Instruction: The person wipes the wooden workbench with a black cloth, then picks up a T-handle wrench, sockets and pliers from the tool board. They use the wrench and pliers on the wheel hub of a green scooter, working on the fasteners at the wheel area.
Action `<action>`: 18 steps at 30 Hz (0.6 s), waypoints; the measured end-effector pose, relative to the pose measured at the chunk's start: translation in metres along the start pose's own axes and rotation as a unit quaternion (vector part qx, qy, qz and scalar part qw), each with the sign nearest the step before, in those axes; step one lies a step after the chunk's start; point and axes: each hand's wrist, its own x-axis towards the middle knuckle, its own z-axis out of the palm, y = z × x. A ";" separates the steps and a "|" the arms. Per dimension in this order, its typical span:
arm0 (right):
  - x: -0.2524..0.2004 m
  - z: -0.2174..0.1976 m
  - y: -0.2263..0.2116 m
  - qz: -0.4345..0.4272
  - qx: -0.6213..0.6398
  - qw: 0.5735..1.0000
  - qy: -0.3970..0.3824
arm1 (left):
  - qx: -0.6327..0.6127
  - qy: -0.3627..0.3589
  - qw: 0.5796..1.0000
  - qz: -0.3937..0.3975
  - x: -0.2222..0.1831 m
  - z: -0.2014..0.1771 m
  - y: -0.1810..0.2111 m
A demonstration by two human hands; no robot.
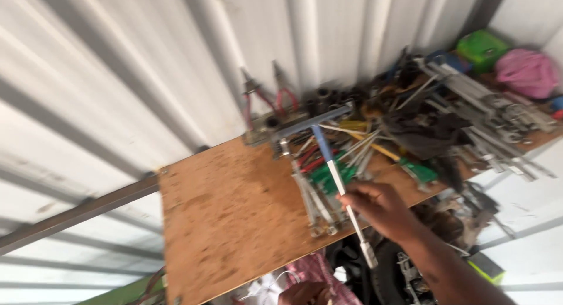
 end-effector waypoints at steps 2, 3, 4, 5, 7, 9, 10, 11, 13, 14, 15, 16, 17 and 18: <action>0.000 0.046 -0.017 0.006 -0.015 1.000 -0.019 | 0.013 0.009 1.000 -0.002 0.030 -0.033 0.027; 0.000 0.070 -0.026 0.045 0.041 0.997 -0.040 | -0.022 0.009 0.999 0.047 0.032 -0.052 0.035; 0.002 0.094 -0.036 0.085 0.093 0.990 -0.065 | -0.056 0.011 0.994 0.094 0.033 -0.069 0.043; 0.005 0.117 -0.041 0.082 0.093 0.989 -0.077 | -0.049 0.021 0.995 0.089 0.032 -0.087 0.049; 0.011 0.157 -0.053 0.039 0.064 0.994 -0.085 | -0.041 0.008 0.996 0.073 0.034 -0.118 0.060; 0.022 0.197 -0.061 0.033 0.047 0.994 -0.096 | -0.030 0.039 0.995 0.091 0.024 -0.138 0.051; 0.028 0.216 -0.066 0.028 0.034 0.994 -0.099 | -0.019 0.064 0.991 0.112 0.022 -0.148 0.046; 0.037 0.232 -0.066 0.025 0.032 0.994 -0.099 | -0.018 0.066 0.991 0.114 0.018 -0.156 0.035; 0.050 0.267 -0.063 0.044 0.038 0.993 -0.105 | 0.046 0.116 0.989 0.074 0.003 -0.169 0.013; 0.060 0.281 -0.057 0.044 0.037 0.993 -0.107 | 0.046 0.118 0.989 0.073 0.002 -0.184 0.013; 0.069 0.296 -0.052 0.022 -0.010 0.995 -0.095 | 0.086 0.132 0.984 0.082 0.001 -0.199 0.012; 0.078 0.309 -0.046 0.002 -0.058 0.995 -0.085 | 0.126 0.146 0.977 0.090 0.000 -0.212 0.013; 0.085 0.321 -0.039 0.002 -0.059 0.994 -0.087 | 0.126 0.148 0.977 0.088 0.000 -0.223 0.013; 0.094 0.332 -0.032 0.028 -0.030 0.996 -0.079 | 0.176 0.153 0.971 0.048 0.003 -0.234 0.013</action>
